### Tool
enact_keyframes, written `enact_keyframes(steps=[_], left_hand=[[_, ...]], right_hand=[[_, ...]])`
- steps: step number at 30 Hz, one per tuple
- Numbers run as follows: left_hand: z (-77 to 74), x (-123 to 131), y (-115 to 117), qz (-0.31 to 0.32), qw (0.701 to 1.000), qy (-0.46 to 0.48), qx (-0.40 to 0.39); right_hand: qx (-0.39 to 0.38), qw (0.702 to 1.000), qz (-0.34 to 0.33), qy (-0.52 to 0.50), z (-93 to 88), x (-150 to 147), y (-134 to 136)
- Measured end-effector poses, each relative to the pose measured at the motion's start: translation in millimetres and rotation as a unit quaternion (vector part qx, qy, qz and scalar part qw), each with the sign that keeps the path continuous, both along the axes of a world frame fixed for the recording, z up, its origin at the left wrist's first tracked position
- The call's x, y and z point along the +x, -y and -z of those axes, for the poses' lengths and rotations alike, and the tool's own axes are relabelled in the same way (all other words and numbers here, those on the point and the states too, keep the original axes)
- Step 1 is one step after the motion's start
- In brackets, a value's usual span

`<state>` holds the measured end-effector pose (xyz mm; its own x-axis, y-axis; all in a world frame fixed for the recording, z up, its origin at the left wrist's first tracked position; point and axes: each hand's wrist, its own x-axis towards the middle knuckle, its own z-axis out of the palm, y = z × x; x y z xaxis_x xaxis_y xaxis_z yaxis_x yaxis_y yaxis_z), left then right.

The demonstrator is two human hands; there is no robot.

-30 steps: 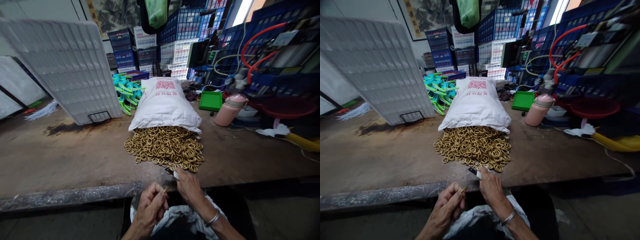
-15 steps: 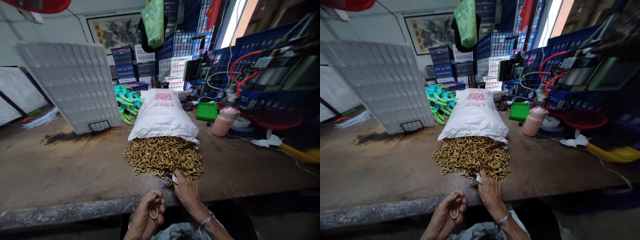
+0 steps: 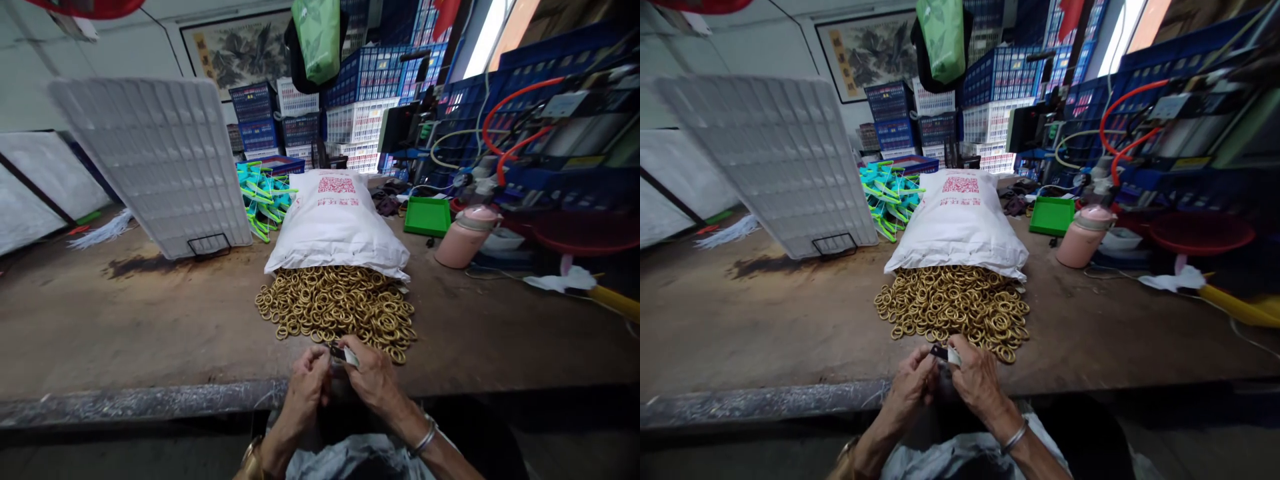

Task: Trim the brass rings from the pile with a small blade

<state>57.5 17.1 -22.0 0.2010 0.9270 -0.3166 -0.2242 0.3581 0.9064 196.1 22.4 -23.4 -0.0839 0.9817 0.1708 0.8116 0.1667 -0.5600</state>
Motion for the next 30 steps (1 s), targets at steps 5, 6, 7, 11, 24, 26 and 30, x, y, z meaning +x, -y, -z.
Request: enact_keyframes(steps=[5,6,7,11,24,26,30], left_hand=[[-1.1,0,-1,0.022,1.000,-0.010,0.013],[0.8,0,-1,0.020,1.000,-0.010,0.009],[3.3,-1,-1,0.015,1.000,-0.011,0.005],[12.8,-2,2,-0.005,0.999,-0.036,0.025],[-7.1,-5,8,0.063,0.997,-0.031,0.013],[-6.0,-6,9,0.067,0.998,-0.008,0.006],[-3.2,-6,11,0.053,0.999,0.004,-0.001]], right_hand=[[-0.038,0.987,-0.010,-0.154,-3.9,-10,2],[-0.051,0.979,0.006,-0.195,-2.1,-11,2],[-0.068,0.969,0.026,-0.236,0.5,-12,1],[-0.176,0.909,0.073,-0.372,15.7,-16,2],[-0.139,0.935,0.021,-0.327,15.8,-19,1],[-0.157,0.933,0.012,-0.324,15.3,-18,1],[-0.125,0.960,0.035,-0.248,18.0,-13,3]])
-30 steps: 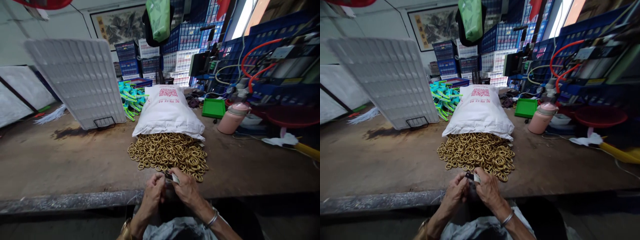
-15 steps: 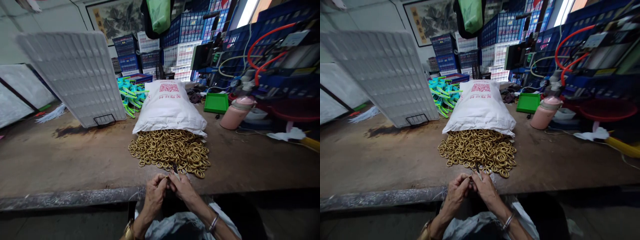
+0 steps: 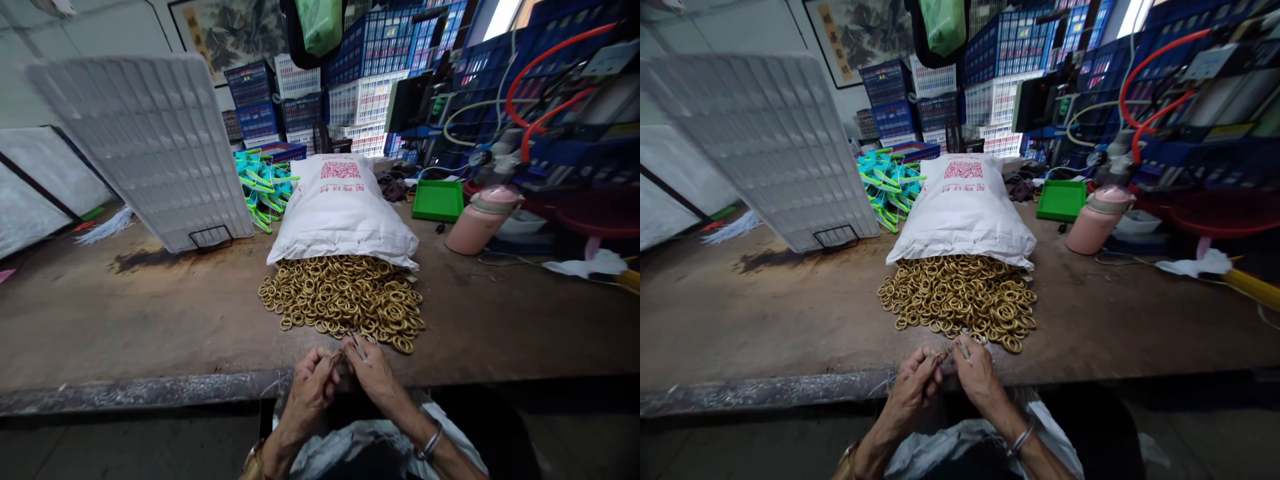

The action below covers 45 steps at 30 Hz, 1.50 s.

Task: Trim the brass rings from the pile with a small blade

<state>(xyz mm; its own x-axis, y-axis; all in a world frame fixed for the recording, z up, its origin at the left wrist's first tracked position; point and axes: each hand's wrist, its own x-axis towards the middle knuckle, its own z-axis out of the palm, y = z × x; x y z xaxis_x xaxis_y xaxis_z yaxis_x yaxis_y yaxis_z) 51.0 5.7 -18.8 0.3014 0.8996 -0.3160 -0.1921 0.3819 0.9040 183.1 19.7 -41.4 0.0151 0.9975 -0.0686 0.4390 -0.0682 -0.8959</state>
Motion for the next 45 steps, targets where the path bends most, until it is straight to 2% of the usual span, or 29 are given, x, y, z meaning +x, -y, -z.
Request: enact_keyframes(steps=[3,7,15,20,23,25,27,30,35,38,41,45], left_hand=[[1.2,0,0,-0.004,1.000,0.007,0.006],[3.9,0,-1,-0.017,1.000,0.015,-0.002],[16.7,0,-1,-0.052,0.998,-0.001,0.044],[4.6,-4,9,-0.025,0.998,-0.030,0.047],[-4.5,-7,15,-0.011,0.999,0.034,-0.003],[-6.7,-9,15,-0.028,0.995,0.091,-0.041],[-5.8,-11,13,-0.050,0.989,0.125,-0.066],[-1.9,-13,10,-0.070,0.984,0.148,-0.076],[0.8,-16,9,-0.061,0.971,0.207,-0.106],[0.9,-18,8,-0.048,0.958,0.236,-0.153],[3.3,-18,7,-0.060,0.950,0.244,-0.184],[7.9,-15,4,-0.082,0.952,0.225,-0.190]], right_hand=[[0.022,0.993,-0.040,0.107,-0.9,2,5],[-0.001,0.972,-0.102,0.213,-6.5,0,11],[0.005,0.945,-0.130,0.301,-7.3,-3,13],[0.002,0.931,-0.098,0.351,-4.2,5,14],[0.019,0.930,-0.050,0.364,-1.3,12,13],[0.022,0.930,-0.010,0.367,-0.7,14,12],[0.018,0.929,0.014,0.369,-2.0,14,11],[0.015,0.920,0.014,0.390,-5.7,10,8],[-0.007,0.899,0.005,0.437,-8.3,6,4],[-0.010,0.901,0.004,0.435,-8.1,6,2],[-0.016,0.905,0.005,0.425,-7.9,6,2],[-0.019,0.909,0.004,0.417,-6.2,6,2]])
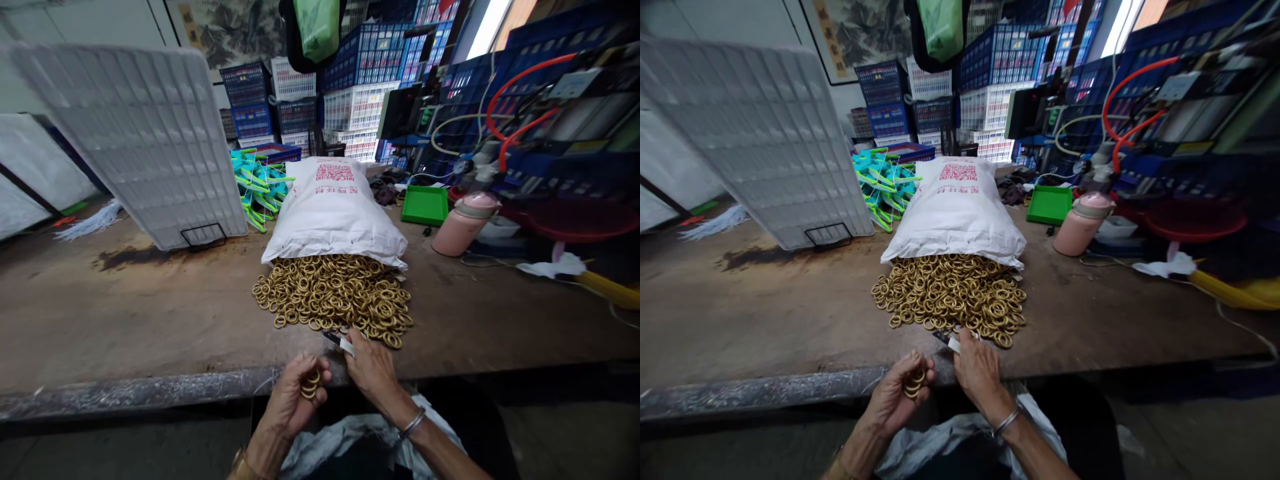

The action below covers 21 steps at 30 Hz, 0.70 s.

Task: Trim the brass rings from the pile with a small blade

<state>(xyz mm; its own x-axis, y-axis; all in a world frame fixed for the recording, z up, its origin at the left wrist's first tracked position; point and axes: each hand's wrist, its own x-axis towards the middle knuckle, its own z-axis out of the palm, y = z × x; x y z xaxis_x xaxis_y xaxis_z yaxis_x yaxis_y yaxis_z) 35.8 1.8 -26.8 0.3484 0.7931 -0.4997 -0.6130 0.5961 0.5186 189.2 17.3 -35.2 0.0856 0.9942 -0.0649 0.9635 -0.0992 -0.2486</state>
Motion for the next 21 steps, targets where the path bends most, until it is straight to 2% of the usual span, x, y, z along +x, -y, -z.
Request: enact_keyframes(steps=[7,14,21], left_hand=[[-1.4,5,-1,0.005,0.997,-0.053,0.050],[-0.2,7,4,-0.005,0.987,-0.139,0.085],[-0.6,14,4,0.010,0.958,-0.262,0.119]], right_hand=[[0.024,0.999,-0.031,-0.018,1.4,2,6],[0.008,1.000,-0.019,-0.010,-1.8,-2,4],[0.023,0.998,-0.041,-0.035,1.1,2,7]])
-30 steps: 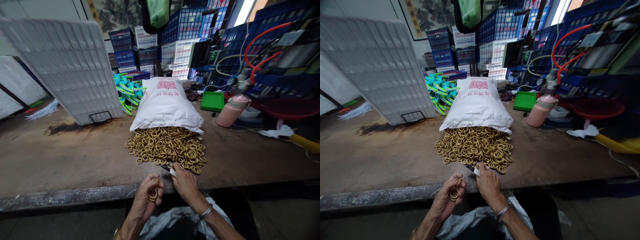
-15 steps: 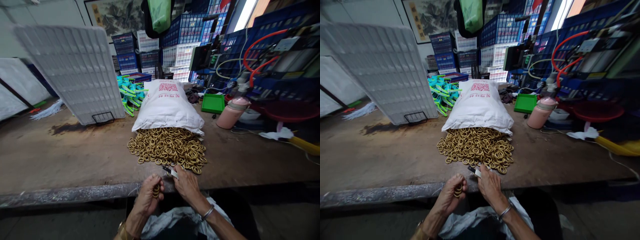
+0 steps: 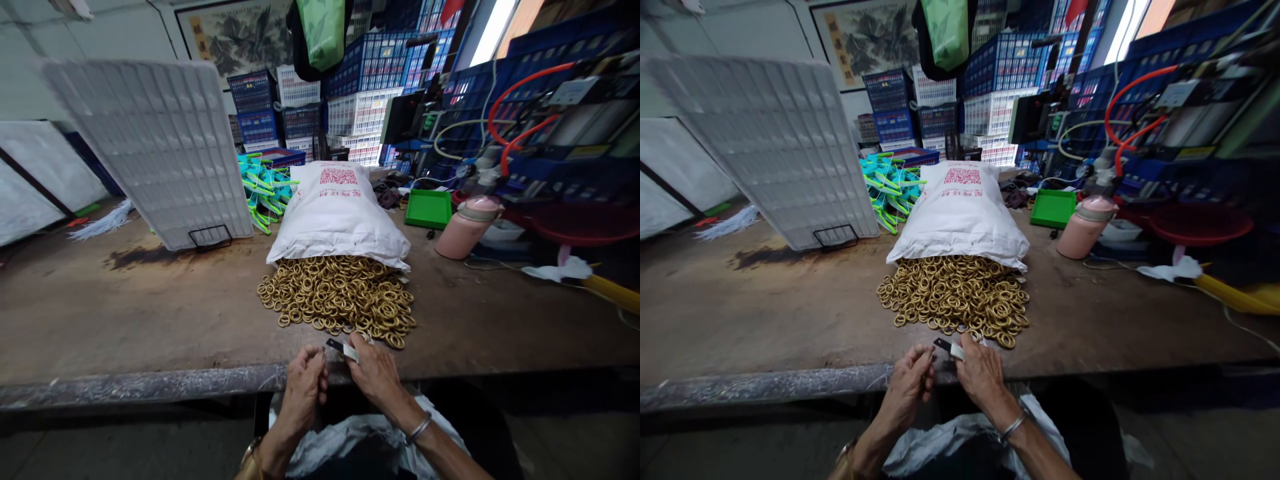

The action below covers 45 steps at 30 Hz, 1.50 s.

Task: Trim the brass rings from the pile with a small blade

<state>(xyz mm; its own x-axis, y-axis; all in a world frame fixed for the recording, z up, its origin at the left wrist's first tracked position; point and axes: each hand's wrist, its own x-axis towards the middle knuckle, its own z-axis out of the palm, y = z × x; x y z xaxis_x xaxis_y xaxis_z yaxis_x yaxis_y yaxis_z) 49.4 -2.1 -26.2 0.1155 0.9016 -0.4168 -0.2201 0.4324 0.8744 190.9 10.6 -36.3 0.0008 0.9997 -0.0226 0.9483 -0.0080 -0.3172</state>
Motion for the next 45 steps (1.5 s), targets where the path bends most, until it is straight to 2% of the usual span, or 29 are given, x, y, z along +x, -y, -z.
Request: enact_keyframes(steps=[5,8,12,16,19,22,26,28,33,35,39,42,45], left_hand=[[-5.0,1,0,0.058,0.997,-0.033,0.028],[-6.8,0,-1,0.067,0.996,-0.032,0.040],[-2.8,-2,0,0.055,0.995,-0.066,0.051],[1.6,-1,1,0.031,0.981,-0.102,0.160],[0.1,1,2,0.040,0.969,-0.113,0.214],[-2.2,0,3,0.053,0.976,-0.092,0.189],[0.0,-4,4,0.101,0.994,-0.008,0.047],[2.4,-5,5,0.113,0.993,0.033,0.021],[4.7,-4,7,0.107,0.991,0.078,0.025],[4.2,-3,7,0.100,0.991,0.086,0.024],[2.9,-2,7,0.077,0.992,0.093,0.022],[2.2,-2,6,0.072,0.993,0.090,0.031],[1.5,-3,6,0.072,0.992,0.092,0.040]], right_hand=[[0.013,0.997,-0.050,-0.066,4.0,-4,10],[0.027,0.990,-0.064,-0.121,5.6,-8,13],[0.018,0.970,-0.032,-0.238,2.9,-11,10],[-0.019,0.937,-0.014,-0.350,-5.9,-13,5],[-0.054,0.918,-0.011,-0.392,-10.9,-15,4],[-0.067,0.907,0.001,-0.417,-12.6,-16,3],[-0.058,0.912,0.008,-0.406,-10.3,-17,4],[-0.052,0.914,0.002,-0.403,-8.3,-17,5],[-0.070,0.905,-0.011,-0.419,-6.2,-16,5],[-0.060,0.913,-0.005,-0.404,-5.8,-14,5],[-0.021,0.955,-0.018,-0.297,-3.7,-13,9],[-0.042,0.976,-0.060,-0.205,-2.6,-14,16],[-0.058,0.988,-0.065,-0.131,-3.0,-16,20]])
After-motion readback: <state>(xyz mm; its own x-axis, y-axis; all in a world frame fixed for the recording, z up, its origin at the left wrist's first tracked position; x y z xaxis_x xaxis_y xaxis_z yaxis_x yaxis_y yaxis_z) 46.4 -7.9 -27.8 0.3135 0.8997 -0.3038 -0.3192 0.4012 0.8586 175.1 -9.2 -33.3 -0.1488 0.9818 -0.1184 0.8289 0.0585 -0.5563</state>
